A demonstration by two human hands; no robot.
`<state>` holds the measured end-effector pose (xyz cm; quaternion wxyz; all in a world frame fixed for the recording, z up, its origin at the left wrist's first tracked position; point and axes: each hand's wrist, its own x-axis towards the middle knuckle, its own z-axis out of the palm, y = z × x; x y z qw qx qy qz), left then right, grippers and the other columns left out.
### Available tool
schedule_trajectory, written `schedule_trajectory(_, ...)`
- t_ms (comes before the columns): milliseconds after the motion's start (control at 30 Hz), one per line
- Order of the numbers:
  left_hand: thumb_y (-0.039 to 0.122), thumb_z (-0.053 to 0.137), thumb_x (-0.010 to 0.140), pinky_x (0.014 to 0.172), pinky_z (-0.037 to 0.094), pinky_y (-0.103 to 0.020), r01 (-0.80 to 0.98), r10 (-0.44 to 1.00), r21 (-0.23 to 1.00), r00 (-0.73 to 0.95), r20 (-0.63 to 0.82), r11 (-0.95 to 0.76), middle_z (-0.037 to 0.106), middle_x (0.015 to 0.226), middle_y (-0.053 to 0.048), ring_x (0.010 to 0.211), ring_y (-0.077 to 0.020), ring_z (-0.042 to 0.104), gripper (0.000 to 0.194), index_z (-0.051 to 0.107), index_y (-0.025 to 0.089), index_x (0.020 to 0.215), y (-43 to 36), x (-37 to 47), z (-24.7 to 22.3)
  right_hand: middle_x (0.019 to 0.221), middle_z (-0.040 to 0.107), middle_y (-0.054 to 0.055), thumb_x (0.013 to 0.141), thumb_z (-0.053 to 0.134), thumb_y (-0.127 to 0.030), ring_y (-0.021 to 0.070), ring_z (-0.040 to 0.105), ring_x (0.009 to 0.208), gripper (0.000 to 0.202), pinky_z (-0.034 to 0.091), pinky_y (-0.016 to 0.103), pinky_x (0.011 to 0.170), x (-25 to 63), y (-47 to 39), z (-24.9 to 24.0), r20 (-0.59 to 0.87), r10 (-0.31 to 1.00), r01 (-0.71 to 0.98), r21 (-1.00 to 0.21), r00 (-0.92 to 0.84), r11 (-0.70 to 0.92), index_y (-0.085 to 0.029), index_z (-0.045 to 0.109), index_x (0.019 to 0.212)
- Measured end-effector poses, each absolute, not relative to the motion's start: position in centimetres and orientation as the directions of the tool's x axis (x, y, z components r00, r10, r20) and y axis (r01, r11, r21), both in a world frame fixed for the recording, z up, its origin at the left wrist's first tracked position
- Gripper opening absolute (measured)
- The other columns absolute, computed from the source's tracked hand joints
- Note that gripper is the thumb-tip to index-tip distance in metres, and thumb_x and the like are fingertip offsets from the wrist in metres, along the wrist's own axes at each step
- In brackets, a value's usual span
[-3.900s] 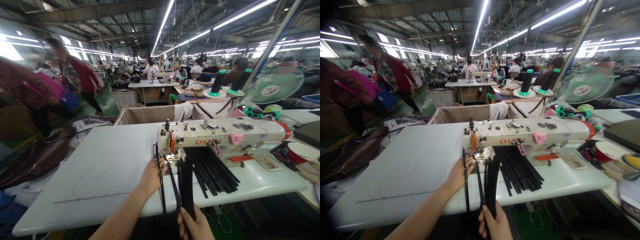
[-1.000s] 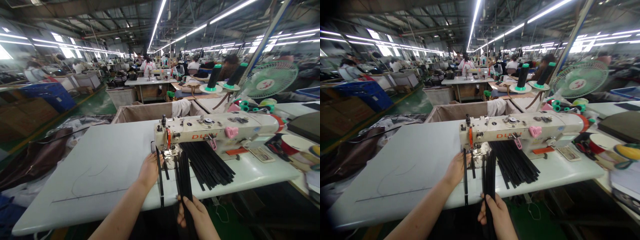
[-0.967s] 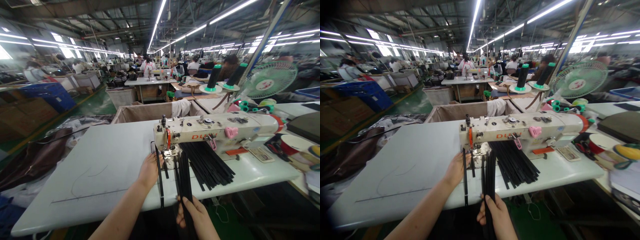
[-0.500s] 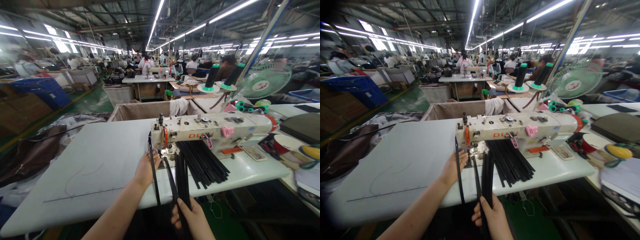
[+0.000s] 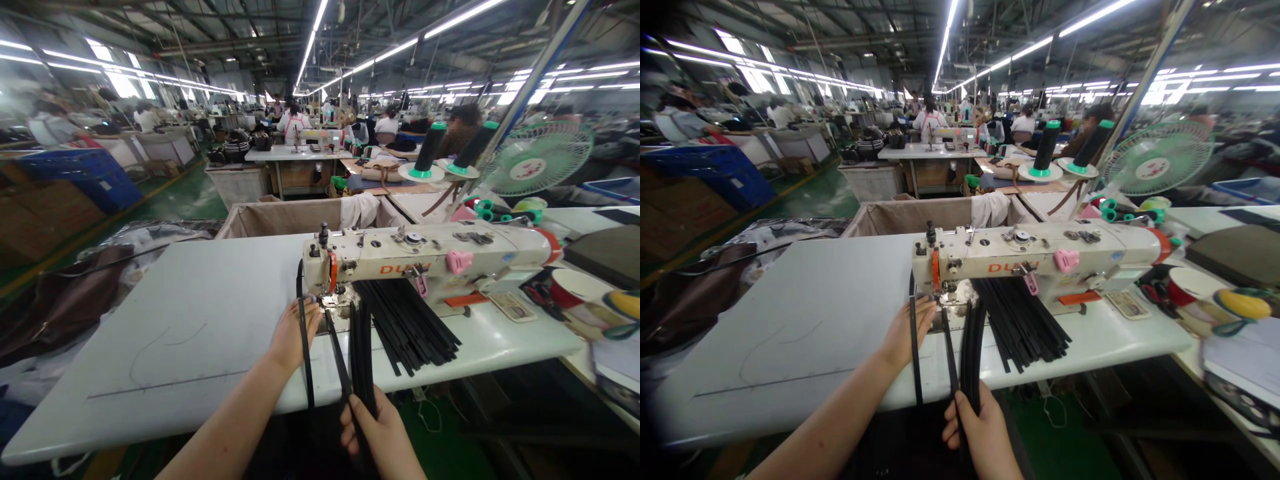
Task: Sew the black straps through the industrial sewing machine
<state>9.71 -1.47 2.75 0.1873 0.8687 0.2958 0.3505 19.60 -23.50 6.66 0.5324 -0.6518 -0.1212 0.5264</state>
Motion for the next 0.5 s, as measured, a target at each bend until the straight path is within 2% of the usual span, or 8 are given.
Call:
schedule_trajectory(167, 0.035, 0.050, 0.107, 0.120, 0.048, -0.053, 0.387, 0.678, 0.578, 0.573, 0.460, -0.719, 0.077, 0.123, -0.007, 0.131, -0.0274, 0.064, 0.031, 0.077, 0.023, 0.115, -1.5, 9.6, 2.5, 0.064, 0.069, 0.001, 0.059, 0.082, -0.082, 0.0121, 0.058, 0.042, 0.077, 0.039, 0.023, 0.040, 19.5, -23.7, 7.0, -0.539, 0.732, -0.405, -0.831, 0.418, -0.381, -0.019, 0.056, 0.094)
schedule_trajectory(300, 0.036, 0.046, 0.107, 0.121, 0.048, -0.050, 0.359, 0.723, 0.667, 0.557, 0.408, -0.653, 0.076, 0.121, -0.006, 0.132, -0.0263, 0.063, 0.033, 0.077, 0.024, 0.112, -0.6, 9.5, 2.3, 0.067, 0.069, 0.000, 0.062, 0.081, -0.082, 0.0121, 0.060, 0.045, 0.078, 0.040, 0.022, 0.041, 19.4, -23.5, 7.1, -0.515, 0.757, -0.395, -0.844, 0.403, -0.364, -0.018, 0.055, 0.099)
schedule_trajectory(500, 0.021, 0.057, 0.093, 0.114, 0.052, -0.050, 0.360, 0.791, 0.760, 0.526, 0.313, -0.541, 0.076, 0.116, -0.009, 0.121, -0.0303, 0.068, 0.020, 0.076, 0.022, 0.099, 3.9, 11.1, 2.1, 0.065, 0.067, -0.002, 0.064, 0.080, -0.081, 0.0143, 0.063, 0.046, 0.078, 0.046, 0.024, 0.042, 19.0, -22.6, 6.4, -0.457, 0.790, -0.376, -0.873, 0.410, -0.310, -0.018, 0.052, 0.100)
